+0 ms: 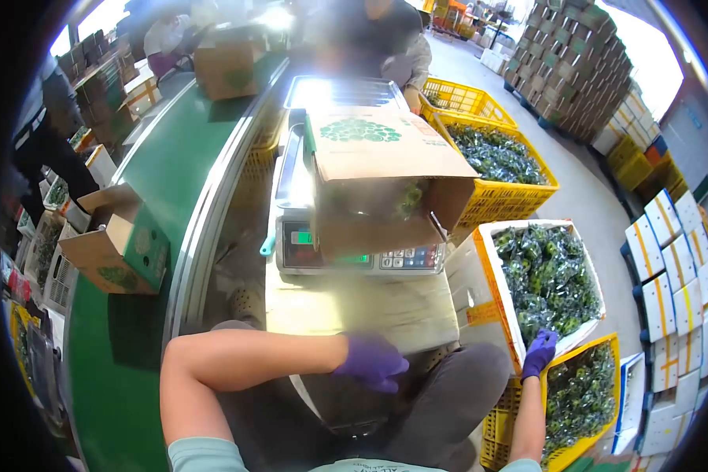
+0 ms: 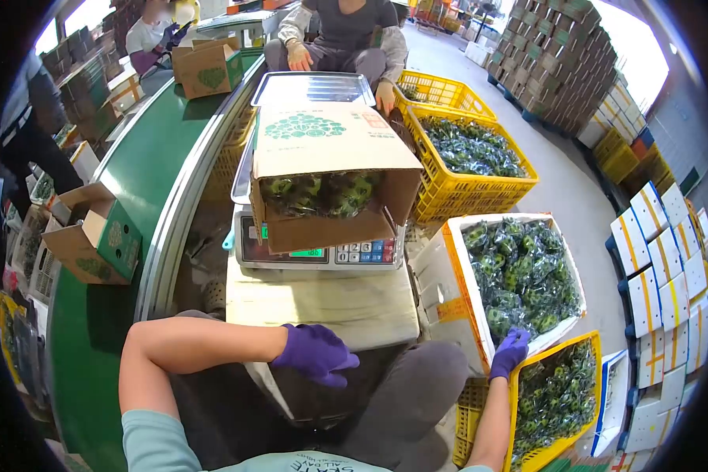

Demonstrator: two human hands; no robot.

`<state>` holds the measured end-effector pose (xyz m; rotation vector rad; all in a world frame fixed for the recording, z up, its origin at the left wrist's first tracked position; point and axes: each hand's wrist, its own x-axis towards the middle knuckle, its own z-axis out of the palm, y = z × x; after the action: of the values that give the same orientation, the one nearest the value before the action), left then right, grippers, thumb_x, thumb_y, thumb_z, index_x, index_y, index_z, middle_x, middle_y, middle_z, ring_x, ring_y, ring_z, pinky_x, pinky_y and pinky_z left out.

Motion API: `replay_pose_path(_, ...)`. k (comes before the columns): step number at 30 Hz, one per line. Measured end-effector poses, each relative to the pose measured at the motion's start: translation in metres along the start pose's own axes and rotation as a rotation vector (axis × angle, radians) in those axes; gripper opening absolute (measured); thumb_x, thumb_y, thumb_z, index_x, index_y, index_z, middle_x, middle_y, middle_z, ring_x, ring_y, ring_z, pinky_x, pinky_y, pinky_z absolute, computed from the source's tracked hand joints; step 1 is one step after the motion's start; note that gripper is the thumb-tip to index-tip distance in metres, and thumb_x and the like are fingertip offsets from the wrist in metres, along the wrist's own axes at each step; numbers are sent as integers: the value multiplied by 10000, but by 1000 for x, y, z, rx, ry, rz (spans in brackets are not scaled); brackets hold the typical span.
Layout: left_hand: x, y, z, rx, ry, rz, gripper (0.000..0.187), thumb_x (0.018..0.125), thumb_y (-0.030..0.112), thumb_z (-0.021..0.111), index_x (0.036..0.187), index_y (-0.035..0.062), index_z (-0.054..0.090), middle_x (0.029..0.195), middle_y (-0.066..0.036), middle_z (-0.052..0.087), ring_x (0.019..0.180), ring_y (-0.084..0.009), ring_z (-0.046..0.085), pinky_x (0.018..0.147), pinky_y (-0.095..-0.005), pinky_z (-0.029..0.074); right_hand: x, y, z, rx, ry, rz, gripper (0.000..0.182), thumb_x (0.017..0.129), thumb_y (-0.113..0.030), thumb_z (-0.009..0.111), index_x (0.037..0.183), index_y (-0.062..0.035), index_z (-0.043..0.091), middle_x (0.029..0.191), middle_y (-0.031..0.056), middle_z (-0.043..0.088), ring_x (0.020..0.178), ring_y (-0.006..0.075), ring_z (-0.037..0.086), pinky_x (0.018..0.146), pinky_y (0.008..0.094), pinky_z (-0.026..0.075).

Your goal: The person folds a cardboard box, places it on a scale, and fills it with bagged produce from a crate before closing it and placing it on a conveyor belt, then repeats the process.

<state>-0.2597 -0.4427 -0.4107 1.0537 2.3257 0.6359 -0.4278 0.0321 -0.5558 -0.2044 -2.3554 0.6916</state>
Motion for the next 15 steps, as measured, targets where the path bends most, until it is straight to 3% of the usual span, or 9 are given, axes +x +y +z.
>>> replay_pose_path(2, 0, -2, 6, -27, 36, 5, 411, 893, 432, 591, 971, 29, 588, 867, -197, 646, 829, -404, 621, 752, -491, 483, -1, 16, 4, 69, 69, -79, 180, 931, -202, 593, 891, -28, 572, 759, 194, 635, 667, 352, 600, 622, 432, 452)
replay_pose_path(4, -1, 2, 4, -2, 18, -12, 409, 891, 426, 598, 997, 30, 598, 877, -184, 653, 830, -390, 627, 759, -476, 488, 1, 21, 7, 10, 35, -20, 164, 943, -199, 580, 944, -35, 577, 760, 183, 646, 679, 351, 613, 634, 432, 462)
replay_pose_path(5, -2, 3, -1, 29, -4, -27, 410, 889, 419, 604, 1023, 32, 607, 887, -172, 661, 832, -377, 632, 766, -461, 493, 3, 24, 5, -85, -93, 54, 202, 946, -228, 579, 956, -26, 566, 731, 187, 638, 666, 357, 620, 625, 430, 466)
replay_pose_path(6, -5, 4, -5, 37, 7, -32, 410, 889, 419, 604, 1023, 32, 607, 887, -172, 661, 832, -377, 632, 766, -461, 493, 5, -7, -4, -346, -157, 173, 270, 926, -273, 600, 1082, -55, 572, 969, 198, 665, 910, 346, 647, 769, 444, 486)
replay_pose_path(8, -15, 7, -20, -308, 22, 255, 481, 887, 463, 615, 1127, 46, 624, 942, -153, 685, 854, -331, 652, 794, -427, 501, -1, -27, -2, -657, 195, -210, 458, 900, -317, 622, 1278, -85, 508, 1289, 204, 555, 1211, 350, 530, 969, 492, 416)
replay_pose_path(9, -31, 22, -50, -415, 87, 296, 511, 900, 455, 601, 1179, 26, 614, 993, -155, 692, 915, -311, 656, 831, -397, 500, 6, -36, -4, -507, 62, -174, 614, 891, -328, 621, 1405, -74, 403, 1474, 195, 379, 1377, 360, 352, 1092, 527, 290)
replay_pose_path(10, -57, 44, -91, -523, 152, 338, 543, 914, 446, 588, 1232, 7, 605, 1044, -158, 698, 976, -290, 660, 868, -367, 499, 15, -51, -2, -371, 162, -401, 657, 877, -298, 648, 1405, -7, 387, 1457, 216, 395, 1359, 366, 379, 1094, 503, 305)
replay_pose_path(12, -111, 49, -149, -499, 720, 432, 519, 985, 444, 477, 1187, -10, 627, 1052, -143, 695, 980, -232, 661, 883, -339, 500, 23, -125, 1, 85, -35, -429, 706, 854, -255, 685, 1417, 27, 363, 1478, 214, 371, 1368, 353, 371, 1117, 481, 290)
replay_pose_path(15, -136, -53, -205, -827, 1709, 667, 416, 1047, 349, 387, 1210, 19, 579, 1072, -116, 679, 974, -194, 654, 909, -344, 500, 22, -257, -6, 576, -397, -503, 880, 785, -209, 774, 1470, 20, 271, 1507, 212, 326, 1385, 331, 349, 1115, 436, 316)
